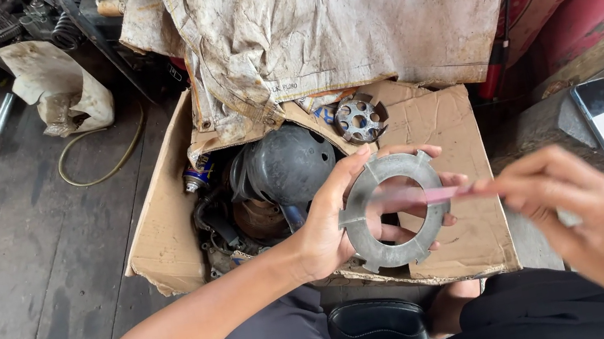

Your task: Cleaning a circular metal motorcycle part using a toothbrush to remove grime

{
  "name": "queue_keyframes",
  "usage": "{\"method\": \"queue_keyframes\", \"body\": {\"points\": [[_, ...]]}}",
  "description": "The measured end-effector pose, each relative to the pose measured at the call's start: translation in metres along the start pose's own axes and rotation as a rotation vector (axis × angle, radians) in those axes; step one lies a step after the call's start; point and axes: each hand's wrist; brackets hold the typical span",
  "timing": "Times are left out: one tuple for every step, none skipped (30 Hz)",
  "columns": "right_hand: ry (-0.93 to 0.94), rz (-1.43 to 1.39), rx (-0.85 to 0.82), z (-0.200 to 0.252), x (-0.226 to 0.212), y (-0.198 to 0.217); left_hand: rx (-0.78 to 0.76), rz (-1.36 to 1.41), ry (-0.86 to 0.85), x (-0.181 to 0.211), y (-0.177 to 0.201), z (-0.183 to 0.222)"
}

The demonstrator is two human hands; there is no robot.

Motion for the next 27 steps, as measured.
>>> {"method": "queue_keyframes", "body": {"points": [[0.003,0.001,0.002,0.0,-0.002,-0.001,-0.001,-0.002,-0.002,-0.001,0.001,-0.002],[0.017,-0.059,-0.037,0.002,-0.005,-0.003,-0.02,0.016,-0.024,-0.002,0.002,-0.002],[0.032,-0.12,-0.077,0.003,-0.008,-0.005,-0.039,0.034,-0.046,-0.004,0.003,-0.003],[0.032,-0.124,-0.073,0.005,-0.001,-0.004,-0.035,0.03,-0.043,-0.002,0.0,-0.002],[-0.037,-0.073,-0.014,0.006,0.005,-0.004,-0.014,-0.004,-0.019,0.0,-0.002,0.0],[-0.106,-0.018,0.043,0.007,0.012,-0.002,0.004,-0.037,0.004,0.001,-0.005,0.0],[-0.105,-0.019,0.045,0.007,0.01,-0.003,0.005,-0.039,0.004,0.002,-0.004,0.001],[-0.1,-0.005,0.068,0.007,0.009,-0.002,0.01,-0.027,0.002,0.002,-0.003,0.001],[-0.095,0.009,0.09,0.007,0.008,0.0,0.015,-0.015,0.0,0.001,-0.001,0.001],[-0.093,0.015,0.086,0.008,0.005,-0.002,0.01,-0.011,-0.003,0.001,0.0,0.001],[-0.017,-0.035,-0.013,0.01,0.003,-0.002,0.008,-0.012,-0.017,0.001,0.0,0.0],[0.058,-0.089,-0.105,0.01,0.0,-0.006,0.01,-0.019,-0.027,0.002,0.001,0.001],[0.058,-0.088,-0.101,0.008,0.001,-0.004,0.008,-0.023,-0.026,0.001,-0.003,0.0],[0.048,-0.093,-0.08,0.006,0.001,-0.004,0.038,-0.017,-0.025,0.001,-0.006,0.0],[0.038,-0.099,-0.059,0.004,0.001,-0.003,0.068,-0.011,-0.025,0.001,-0.009,0.001],[0.039,-0.098,-0.054,0.001,0.001,-0.001,0.067,-0.016,-0.024,0.001,-0.009,0.002],[-0.037,-0.054,0.039,-0.002,0.002,0.001,0.038,-0.017,-0.004,0.001,-0.007,0.004],[-0.114,-0.006,0.124,-0.004,0.003,0.005,0.007,-0.01,0.013,-0.001,-0.006,0.005],[-0.113,-0.001,0.122,-0.003,0.003,0.003,0.003,-0.008,0.011,0.001,-0.005,0.004],[-0.091,-0.013,0.113,-0.001,0.004,0.0,0.006,-0.016,0.002,0.002,-0.004,0.004],[-0.069,-0.025,0.103,0.001,0.005,-0.003,0.008,-0.024,-0.006,0.002,-0.002,0.004],[-0.073,-0.025,0.102,0.001,0.001,-0.004,0.008,-0.021,-0.003,0.003,-0.002,0.005],[-0.014,-0.09,-0.01,0.0,-0.003,-0.005,0.037,-0.053,-0.019,0.003,-0.002,0.005],[0.044,-0.155,-0.118,0.0,-0.008,-0.006,0.065,-0.088,-0.035,0.004,-0.002,0.006],[0.04,-0.156,-0.115,-0.001,-0.004,-0.007,0.065,-0.089,-0.03,0.002,0.0,0.005],[0.039,-0.142,-0.067,-0.002,-0.001,-0.009,0.036,-0.009,-0.027,-0.001,0.002,0.005],[0.037,-0.128,-0.019,-0.003,0.002,-0.011,0.008,0.071,-0.025,-0.003,0.005,0.005]]}}
Point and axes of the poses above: each hand's wrist, its own z-axis away from the middle knuckle, its own y-axis out of the back of the hand, x = y × z, and after that the axes turned 7 degrees about z, right-handed
